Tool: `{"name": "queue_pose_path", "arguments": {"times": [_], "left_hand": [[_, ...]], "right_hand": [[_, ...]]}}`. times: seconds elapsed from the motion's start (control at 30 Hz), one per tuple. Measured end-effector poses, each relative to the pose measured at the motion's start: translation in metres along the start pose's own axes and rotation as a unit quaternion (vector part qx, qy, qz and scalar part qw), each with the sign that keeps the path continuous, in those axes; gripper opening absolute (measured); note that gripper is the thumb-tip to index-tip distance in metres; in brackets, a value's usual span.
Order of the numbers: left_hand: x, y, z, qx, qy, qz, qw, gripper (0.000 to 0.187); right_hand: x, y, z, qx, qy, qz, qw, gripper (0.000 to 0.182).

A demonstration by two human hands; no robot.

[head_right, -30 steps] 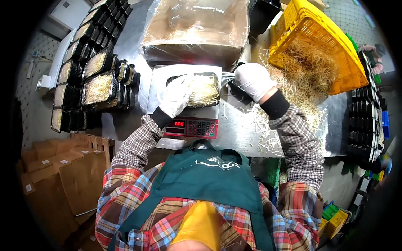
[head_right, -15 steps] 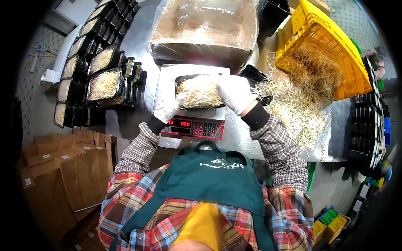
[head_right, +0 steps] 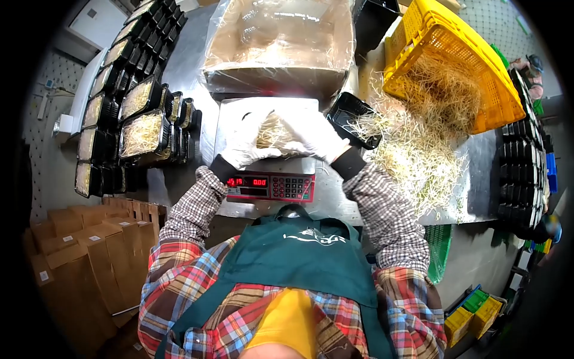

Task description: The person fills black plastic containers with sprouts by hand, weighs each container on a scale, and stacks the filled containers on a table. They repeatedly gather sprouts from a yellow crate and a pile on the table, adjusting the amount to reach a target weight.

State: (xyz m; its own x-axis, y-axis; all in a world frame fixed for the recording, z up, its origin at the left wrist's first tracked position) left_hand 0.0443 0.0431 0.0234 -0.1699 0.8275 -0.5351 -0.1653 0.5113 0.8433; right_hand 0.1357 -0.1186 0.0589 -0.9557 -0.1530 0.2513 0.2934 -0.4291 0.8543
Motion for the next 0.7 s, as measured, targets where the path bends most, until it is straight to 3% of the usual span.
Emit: {"name": "queue_pose_path", "arguments": {"times": [0.07,0.17,0.27,0.4,0.43,0.5,0.57,0.67,0.7], "left_hand": [[0.012,0.005,0.002,0.011,-0.064,-0.029,0.997,0.116],[0.012,0.027,0.014,-0.009,-0.107,0.048,0.993,0.123],[0.021,0.017,0.023,0.006,-0.105,0.129,0.986,0.115],[0.033,0.010,0.012,0.100,-0.036,0.055,0.993,0.117],[0.031,0.022,0.008,0.125,-0.016,0.043,0.991,0.109],[0.032,0.027,0.000,0.168,-0.011,-0.147,0.975,0.104],[0.030,0.022,-0.008,0.154,0.007,-0.162,0.975,0.107],[0.014,0.004,-0.002,0.036,-0.049,-0.004,0.998,0.111],[0.007,0.002,0.001,0.035,-0.029,0.003,0.999,0.111]], "right_hand": [[-0.014,0.018,-0.006,0.011,-0.024,0.017,1.000,0.084],[-0.014,0.030,-0.002,0.065,-0.075,0.021,0.995,0.102],[-0.010,0.004,-0.006,0.084,-0.038,-0.090,0.992,0.101],[-0.015,0.016,-0.013,0.051,-0.119,0.067,0.989,0.097],[-0.022,0.015,-0.024,0.029,-0.138,0.086,0.986,0.093],[-0.023,0.023,-0.045,0.016,-0.150,0.090,0.984,0.091],[-0.016,0.020,-0.059,0.077,-0.213,0.087,0.970,0.093],[-0.012,0.005,-0.064,0.080,-0.247,0.103,0.960,0.060],[-0.011,0.002,-0.065,0.057,-0.252,0.106,0.960,0.050]]}}
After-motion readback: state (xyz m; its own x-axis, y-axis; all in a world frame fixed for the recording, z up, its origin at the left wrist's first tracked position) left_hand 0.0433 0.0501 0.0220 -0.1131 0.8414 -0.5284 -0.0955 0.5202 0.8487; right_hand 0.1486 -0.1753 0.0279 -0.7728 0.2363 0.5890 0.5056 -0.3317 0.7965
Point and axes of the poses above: each hand's wrist, its own z-axis towards the middle knuckle, its own y-axis out of the back of the hand, x = y × z, the point moved 5 cm from there along z, towards the middle knuckle, and after that the axes turned 12 degrees about y, right-handed, at the moved point
